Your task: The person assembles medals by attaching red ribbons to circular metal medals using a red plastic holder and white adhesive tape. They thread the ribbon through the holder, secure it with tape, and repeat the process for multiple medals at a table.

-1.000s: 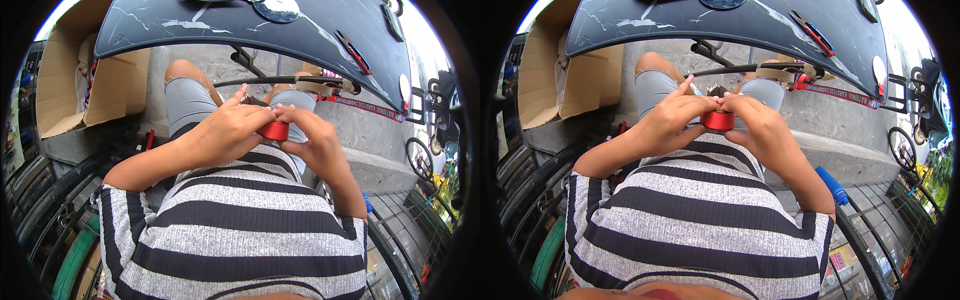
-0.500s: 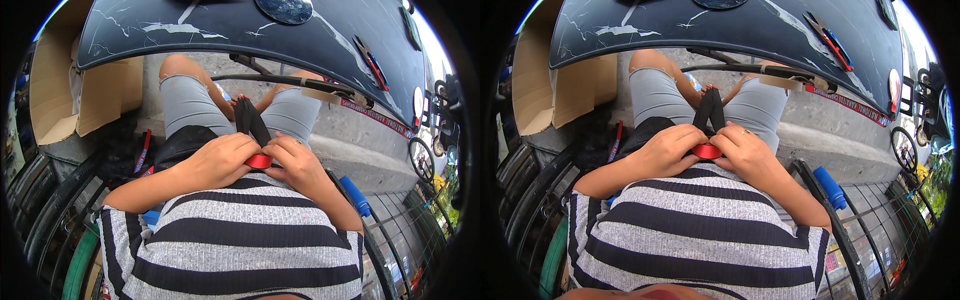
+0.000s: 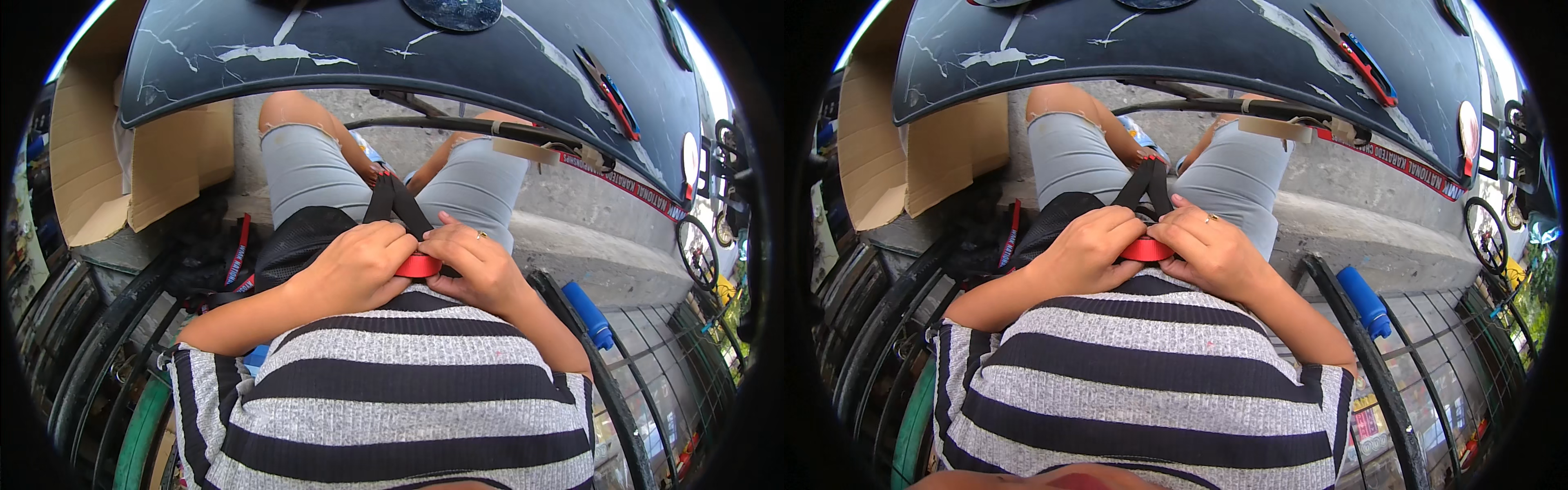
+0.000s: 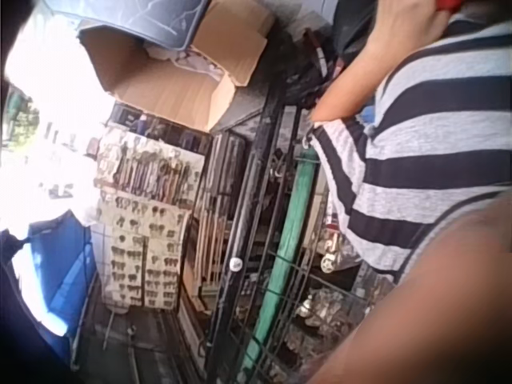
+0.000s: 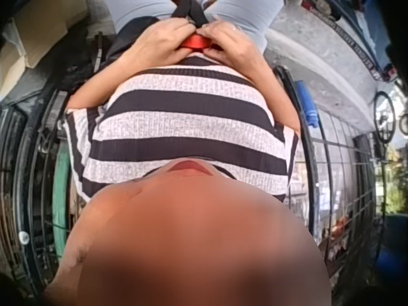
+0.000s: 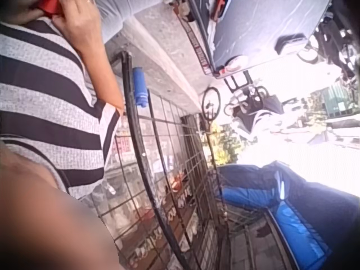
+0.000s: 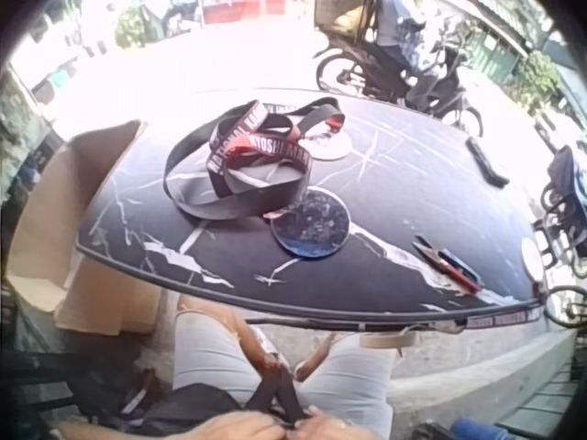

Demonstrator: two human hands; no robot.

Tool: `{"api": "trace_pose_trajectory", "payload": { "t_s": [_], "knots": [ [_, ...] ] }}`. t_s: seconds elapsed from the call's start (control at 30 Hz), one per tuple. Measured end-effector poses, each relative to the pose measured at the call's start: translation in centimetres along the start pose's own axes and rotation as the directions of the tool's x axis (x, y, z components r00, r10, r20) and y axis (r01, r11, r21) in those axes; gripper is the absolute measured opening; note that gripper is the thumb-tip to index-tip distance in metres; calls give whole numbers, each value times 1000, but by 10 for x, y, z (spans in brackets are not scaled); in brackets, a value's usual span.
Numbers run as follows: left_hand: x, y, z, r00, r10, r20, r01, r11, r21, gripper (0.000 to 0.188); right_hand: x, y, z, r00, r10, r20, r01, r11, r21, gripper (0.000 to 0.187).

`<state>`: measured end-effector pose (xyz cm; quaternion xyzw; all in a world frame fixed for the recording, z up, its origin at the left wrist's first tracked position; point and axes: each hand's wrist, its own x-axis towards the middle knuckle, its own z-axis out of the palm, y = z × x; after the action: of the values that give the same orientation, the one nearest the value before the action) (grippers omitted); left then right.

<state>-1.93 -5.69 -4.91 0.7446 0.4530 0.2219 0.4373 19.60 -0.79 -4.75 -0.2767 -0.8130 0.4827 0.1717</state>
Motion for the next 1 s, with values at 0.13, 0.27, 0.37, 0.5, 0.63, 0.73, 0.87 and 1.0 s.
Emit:
{"api": "trace_pose_trajectory", "payload": {
  "t_s": [0.13,0.27,0.37,0.5,0.63,0.73,0.87,1.0],
  "knots": [
    [0,-2,-3,996,63,-62,-71,988,-139,32,2,23,-3,999,49,13,-51,969,243,48],
    [2,-2,-28,993,107,40,-99,980,-170,27,17,75,2,935,307,177,-344,907,244,65],
    [3,7,-55,989,146,38,-132,961,-243,24,34,117,32,949,261,178,-282,953,109,84],
    [1,28,-91,964,245,105,-187,901,-391,18,57,160,86,988,114,107,-116,993,7,81],
    [-3,53,-105,896,441,56,-369,808,-460,16,74,186,110,969,122,215,-122,992,-15,78],
    [-2,60,-110,901,424,-94,-419,791,-446,12,82,178,114,987,-44,153,10,977,213,69],
    [4,58,-111,898,344,-274,-436,777,-454,16,82,124,102,985,-66,157,-8,901,433,54],
    [6,60,-112,935,249,-254,-340,837,-428,18,85,54,56,964,-138,227,23,894,447,56]
  ]
}}
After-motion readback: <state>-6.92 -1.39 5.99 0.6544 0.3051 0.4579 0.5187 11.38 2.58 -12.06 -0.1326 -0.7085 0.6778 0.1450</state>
